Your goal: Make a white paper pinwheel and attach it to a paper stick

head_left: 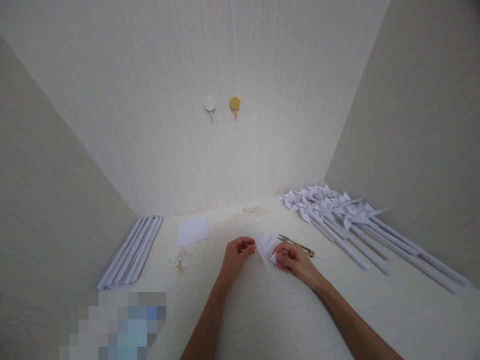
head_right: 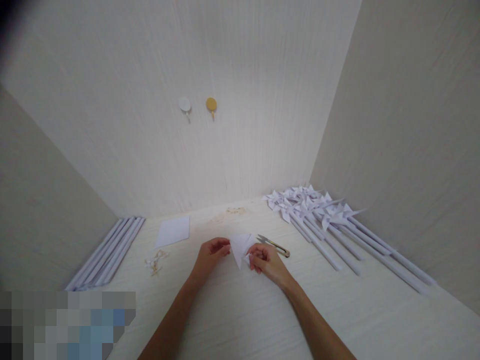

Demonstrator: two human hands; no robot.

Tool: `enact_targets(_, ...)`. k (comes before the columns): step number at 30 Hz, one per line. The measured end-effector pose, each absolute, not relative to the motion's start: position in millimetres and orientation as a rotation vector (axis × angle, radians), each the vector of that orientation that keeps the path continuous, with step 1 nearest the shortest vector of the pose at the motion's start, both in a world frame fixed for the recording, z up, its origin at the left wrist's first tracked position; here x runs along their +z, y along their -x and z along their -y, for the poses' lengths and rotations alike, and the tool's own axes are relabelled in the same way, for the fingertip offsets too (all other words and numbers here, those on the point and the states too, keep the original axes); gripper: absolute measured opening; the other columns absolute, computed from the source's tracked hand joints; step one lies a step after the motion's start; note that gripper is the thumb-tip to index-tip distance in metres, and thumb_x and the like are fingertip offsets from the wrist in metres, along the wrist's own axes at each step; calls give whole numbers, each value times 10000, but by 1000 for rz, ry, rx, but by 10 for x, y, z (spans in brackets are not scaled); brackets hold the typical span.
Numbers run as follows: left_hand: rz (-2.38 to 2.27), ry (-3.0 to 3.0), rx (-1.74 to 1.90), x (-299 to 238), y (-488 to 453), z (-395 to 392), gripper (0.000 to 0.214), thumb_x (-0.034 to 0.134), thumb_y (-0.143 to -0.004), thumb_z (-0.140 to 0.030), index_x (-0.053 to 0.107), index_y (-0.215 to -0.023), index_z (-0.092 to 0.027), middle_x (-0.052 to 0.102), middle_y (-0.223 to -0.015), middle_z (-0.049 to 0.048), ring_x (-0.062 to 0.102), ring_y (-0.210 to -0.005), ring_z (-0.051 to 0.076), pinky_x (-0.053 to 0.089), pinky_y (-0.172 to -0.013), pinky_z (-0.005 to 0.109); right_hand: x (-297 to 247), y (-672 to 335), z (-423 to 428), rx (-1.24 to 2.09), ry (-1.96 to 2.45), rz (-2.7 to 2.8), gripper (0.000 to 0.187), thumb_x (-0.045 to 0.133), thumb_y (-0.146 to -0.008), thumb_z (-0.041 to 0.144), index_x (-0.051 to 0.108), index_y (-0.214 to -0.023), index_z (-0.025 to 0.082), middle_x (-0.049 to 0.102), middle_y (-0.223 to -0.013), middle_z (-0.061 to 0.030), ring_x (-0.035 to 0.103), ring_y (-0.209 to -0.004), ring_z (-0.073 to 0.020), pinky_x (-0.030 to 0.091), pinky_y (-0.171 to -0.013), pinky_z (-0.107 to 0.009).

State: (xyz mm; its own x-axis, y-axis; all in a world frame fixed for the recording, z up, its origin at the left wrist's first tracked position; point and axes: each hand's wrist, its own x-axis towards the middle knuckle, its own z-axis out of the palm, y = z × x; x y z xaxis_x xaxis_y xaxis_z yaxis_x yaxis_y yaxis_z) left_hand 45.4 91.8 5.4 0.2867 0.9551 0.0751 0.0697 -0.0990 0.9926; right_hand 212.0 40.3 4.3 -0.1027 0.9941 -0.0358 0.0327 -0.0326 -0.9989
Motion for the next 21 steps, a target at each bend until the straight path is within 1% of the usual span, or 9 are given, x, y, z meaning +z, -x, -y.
enact_targets(4,-1092,-1520,1047,54,-510,-891,157,598,-550,-200,587,-684,-121,599,-628,24,528,-536,105,426,-521,225,38,-2100,-391,1288,1212,1327,184,550,-601,325,507,-661,156,505,-431,48,353,-329,-49,248,-348,-184)
enact_targets(9,-1200,-1475,1080,66,-547,-866,123,534,-555,-94,595,-659,-114,602,-603,24,540,-548,112,431,-541,226,39,-2084,-390,1268,1229,1350,190,541,-613,336,501,-658,156,500,-431,48,350,-326,-50,254,-346,-182)
enact_targets(14,-1269,-1553,1113,68,-581,-831,158,509,-590,-121,618,-705,-114,597,-587,24,532,-536,118,416,-511,225,36,-2084,-389,1253,1235,1361,160,531,-626,306,504,-656,151,497,-427,47,349,-323,-50,246,-346,-180)
enact_targets(21,-1282,-1576,1122,67,-594,-809,131,520,-608,-188,618,-661,-120,615,-595,37,541,-549,132,418,-539,245,43,-2078,-389,1249,1221,1354,147,522,-619,287,495,-655,147,492,-416,53,346,-315,-45,250,-339,-172)
